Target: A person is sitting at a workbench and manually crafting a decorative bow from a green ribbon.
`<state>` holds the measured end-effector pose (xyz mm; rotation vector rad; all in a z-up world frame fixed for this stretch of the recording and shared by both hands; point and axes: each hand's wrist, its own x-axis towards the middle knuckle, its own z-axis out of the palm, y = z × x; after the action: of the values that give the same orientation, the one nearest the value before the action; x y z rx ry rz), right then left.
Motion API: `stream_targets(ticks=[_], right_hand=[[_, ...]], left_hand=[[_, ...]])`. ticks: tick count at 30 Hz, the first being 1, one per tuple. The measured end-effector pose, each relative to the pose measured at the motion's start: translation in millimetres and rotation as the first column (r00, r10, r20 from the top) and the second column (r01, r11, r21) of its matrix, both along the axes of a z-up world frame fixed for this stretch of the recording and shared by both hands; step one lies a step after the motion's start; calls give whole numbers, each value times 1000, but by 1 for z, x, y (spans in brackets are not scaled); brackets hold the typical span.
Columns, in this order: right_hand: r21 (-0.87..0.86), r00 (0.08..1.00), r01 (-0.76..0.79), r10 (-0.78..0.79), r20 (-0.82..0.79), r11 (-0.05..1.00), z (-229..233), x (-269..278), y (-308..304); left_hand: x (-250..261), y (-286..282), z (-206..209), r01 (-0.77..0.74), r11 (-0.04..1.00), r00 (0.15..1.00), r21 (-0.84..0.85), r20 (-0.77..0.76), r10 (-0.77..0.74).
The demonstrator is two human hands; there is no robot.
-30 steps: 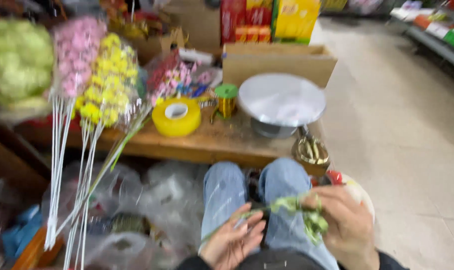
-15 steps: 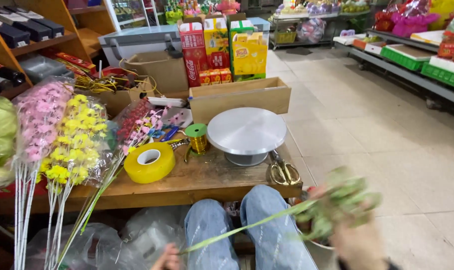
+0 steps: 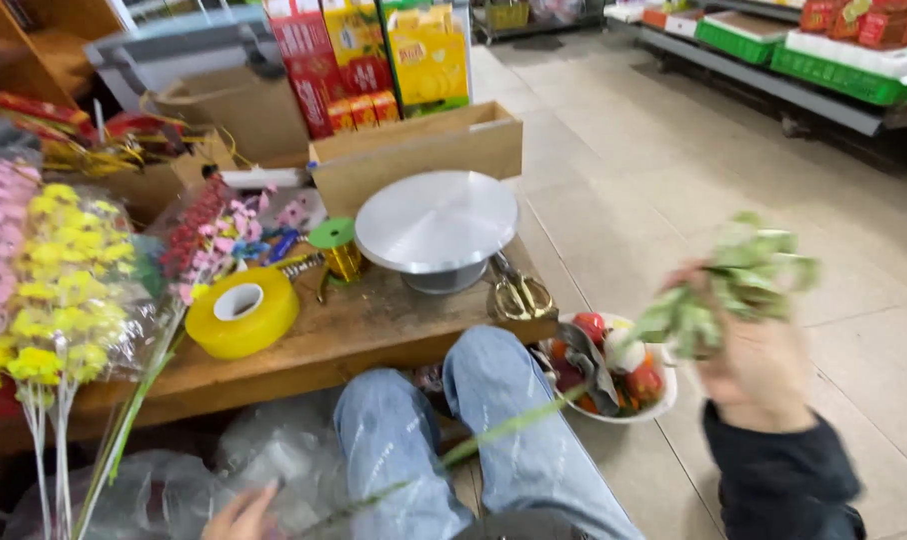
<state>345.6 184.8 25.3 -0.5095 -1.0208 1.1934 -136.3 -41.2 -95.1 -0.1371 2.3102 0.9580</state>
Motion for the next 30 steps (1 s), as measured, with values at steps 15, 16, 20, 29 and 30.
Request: stream_targets(ticks=[15, 16, 20, 29, 30], right_hand=[[-161, 965, -263, 257, -55, 951, -2, -104, -61], [-160, 963, -269, 263, -58, 950, -3, -108, -64], [-276, 882, -463, 409, -232, 842, -20, -119, -66], [-493, 914, -389, 259, -312, 778, -43, -124, -61], [-499, 921, -374, 252, -296, 782, -45, -124, -61]], left_hand=[[235, 43, 64, -542, 417, 267, 730, 620, -738], [237, 42, 66, -542, 415, 273, 731, 620, -736], [242, 50, 54, -691, 280, 366, 667, 656, -660], [218, 50, 11, -564, 165, 617, 809, 546, -566], [217, 47, 12, -544, 196, 638, 816, 554, -535]])
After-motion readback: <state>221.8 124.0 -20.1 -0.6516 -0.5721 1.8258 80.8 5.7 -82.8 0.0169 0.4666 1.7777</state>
